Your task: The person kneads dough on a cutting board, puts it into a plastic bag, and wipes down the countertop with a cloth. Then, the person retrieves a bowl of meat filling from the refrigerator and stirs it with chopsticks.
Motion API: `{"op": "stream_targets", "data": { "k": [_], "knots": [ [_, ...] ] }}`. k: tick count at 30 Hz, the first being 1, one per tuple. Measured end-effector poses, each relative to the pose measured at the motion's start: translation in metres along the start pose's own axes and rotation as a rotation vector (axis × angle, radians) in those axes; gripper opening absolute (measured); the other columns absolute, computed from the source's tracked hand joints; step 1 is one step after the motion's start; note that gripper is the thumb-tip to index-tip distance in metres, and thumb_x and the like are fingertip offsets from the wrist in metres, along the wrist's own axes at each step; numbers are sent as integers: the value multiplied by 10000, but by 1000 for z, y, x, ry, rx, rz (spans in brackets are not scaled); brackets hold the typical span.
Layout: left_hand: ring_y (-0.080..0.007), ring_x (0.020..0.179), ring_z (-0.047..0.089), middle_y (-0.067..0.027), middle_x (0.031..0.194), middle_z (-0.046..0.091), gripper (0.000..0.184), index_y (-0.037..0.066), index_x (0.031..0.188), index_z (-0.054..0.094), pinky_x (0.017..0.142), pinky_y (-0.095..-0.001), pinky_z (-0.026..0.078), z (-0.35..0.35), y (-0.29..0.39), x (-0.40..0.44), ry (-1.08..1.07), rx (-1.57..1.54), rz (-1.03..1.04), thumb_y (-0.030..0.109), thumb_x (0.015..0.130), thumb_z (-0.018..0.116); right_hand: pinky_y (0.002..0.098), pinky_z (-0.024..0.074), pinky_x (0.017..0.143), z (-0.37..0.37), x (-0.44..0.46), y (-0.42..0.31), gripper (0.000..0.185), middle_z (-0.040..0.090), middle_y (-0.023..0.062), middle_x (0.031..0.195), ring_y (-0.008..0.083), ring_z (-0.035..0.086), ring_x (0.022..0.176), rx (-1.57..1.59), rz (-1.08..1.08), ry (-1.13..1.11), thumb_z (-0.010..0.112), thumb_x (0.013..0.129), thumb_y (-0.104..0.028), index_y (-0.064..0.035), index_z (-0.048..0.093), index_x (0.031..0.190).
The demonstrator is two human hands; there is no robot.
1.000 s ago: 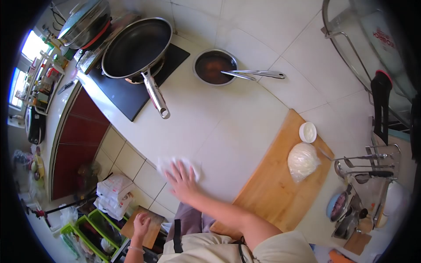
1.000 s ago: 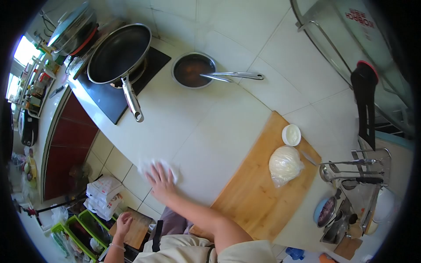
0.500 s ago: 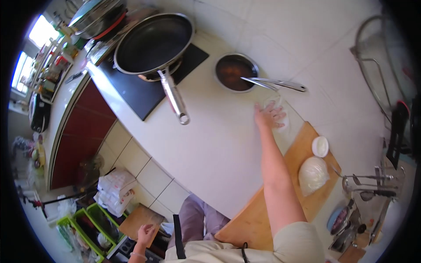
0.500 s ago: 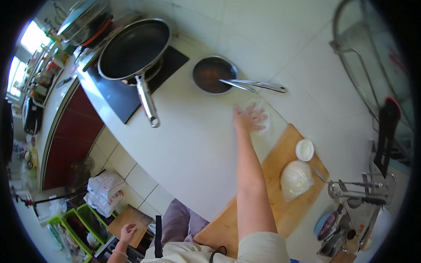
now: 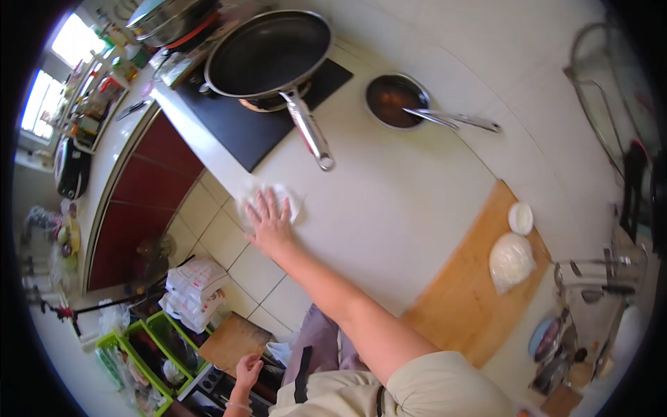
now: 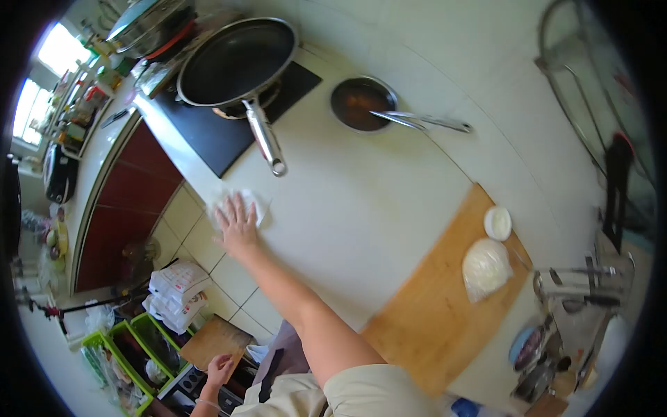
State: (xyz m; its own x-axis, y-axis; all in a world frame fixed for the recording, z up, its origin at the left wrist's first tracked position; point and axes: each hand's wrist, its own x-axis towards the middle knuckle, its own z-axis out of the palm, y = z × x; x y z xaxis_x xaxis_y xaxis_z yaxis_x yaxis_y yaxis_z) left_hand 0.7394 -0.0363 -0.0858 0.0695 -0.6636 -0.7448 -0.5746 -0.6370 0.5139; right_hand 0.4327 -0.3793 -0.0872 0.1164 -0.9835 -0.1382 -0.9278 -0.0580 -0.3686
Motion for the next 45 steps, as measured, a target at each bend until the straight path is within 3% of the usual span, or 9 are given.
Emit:
{"op": "stream_targets", "data": {
  "k": [5,15,21,23,29,32,35,38,45],
  "knots": [
    [-188,963,635,-110,1057,644,274,-35,1101,624,824,-303,528,-5,-4,21,-94,-49,66,97,864,663,631,28,1120,-14,-120,67,777,85,128,1595,343,-1,1469,-5,18,-45,517,859,-577,-219,274,1505],
    [-175,935,627,-107,1059,640,279,14,1127,636,807,-298,523,4,43,77,-245,133,288,100,862,659,555,214,1120,-5,-249,186,610,234,215,1534,392,204,1420,64,967,503,501,919,-323,-95,336,1460],
    [-190,995,615,-98,1063,641,277,24,1112,644,845,-315,507,33,71,83,-334,253,447,117,851,670,443,292,1112,56,-322,104,408,414,167,1446,325,348,1362,266,712,654,440,913,-109,-56,530,1307],
    [-191,1002,618,-89,1055,648,274,34,1108,647,843,-319,502,46,71,92,-380,269,479,117,847,672,397,455,950,48,-351,83,317,656,157,1129,292,587,1115,488,642,613,478,824,3,-23,684,1064],
    [-183,921,641,-86,991,671,266,28,1078,655,760,-305,520,89,94,77,-320,334,601,131,835,687,296,471,603,-78,-502,146,227,697,89,794,155,618,670,1053,792,596,556,790,-14,-77,730,919],
    [-173,861,646,-91,937,678,265,15,1072,656,745,-296,521,111,66,76,-282,353,650,123,832,683,284,484,696,-97,-613,231,257,677,142,951,187,627,792,880,746,1151,514,815,83,-15,691,975],
    [-150,819,631,-91,906,678,257,-26,1057,650,736,-294,519,154,54,21,-272,319,526,101,835,672,321,497,813,-106,-713,290,276,647,190,1096,289,638,939,592,941,1062,514,827,81,-1,653,1051],
    [-149,848,632,-91,919,691,226,-26,1048,650,775,-286,515,194,18,-29,-326,221,378,86,853,662,496,345,1055,-16,-763,358,373,502,220,1332,414,395,1307,284,866,812,508,853,20,-4,552,1223],
    [-109,769,594,-46,874,673,211,3,1020,679,698,-264,487,220,-23,-134,-285,419,306,135,856,680,595,216,1086,-55,-688,542,446,440,141,1419,325,261,1411,100,827,727,507,893,-124,-67,476,1335]
  ]
}}
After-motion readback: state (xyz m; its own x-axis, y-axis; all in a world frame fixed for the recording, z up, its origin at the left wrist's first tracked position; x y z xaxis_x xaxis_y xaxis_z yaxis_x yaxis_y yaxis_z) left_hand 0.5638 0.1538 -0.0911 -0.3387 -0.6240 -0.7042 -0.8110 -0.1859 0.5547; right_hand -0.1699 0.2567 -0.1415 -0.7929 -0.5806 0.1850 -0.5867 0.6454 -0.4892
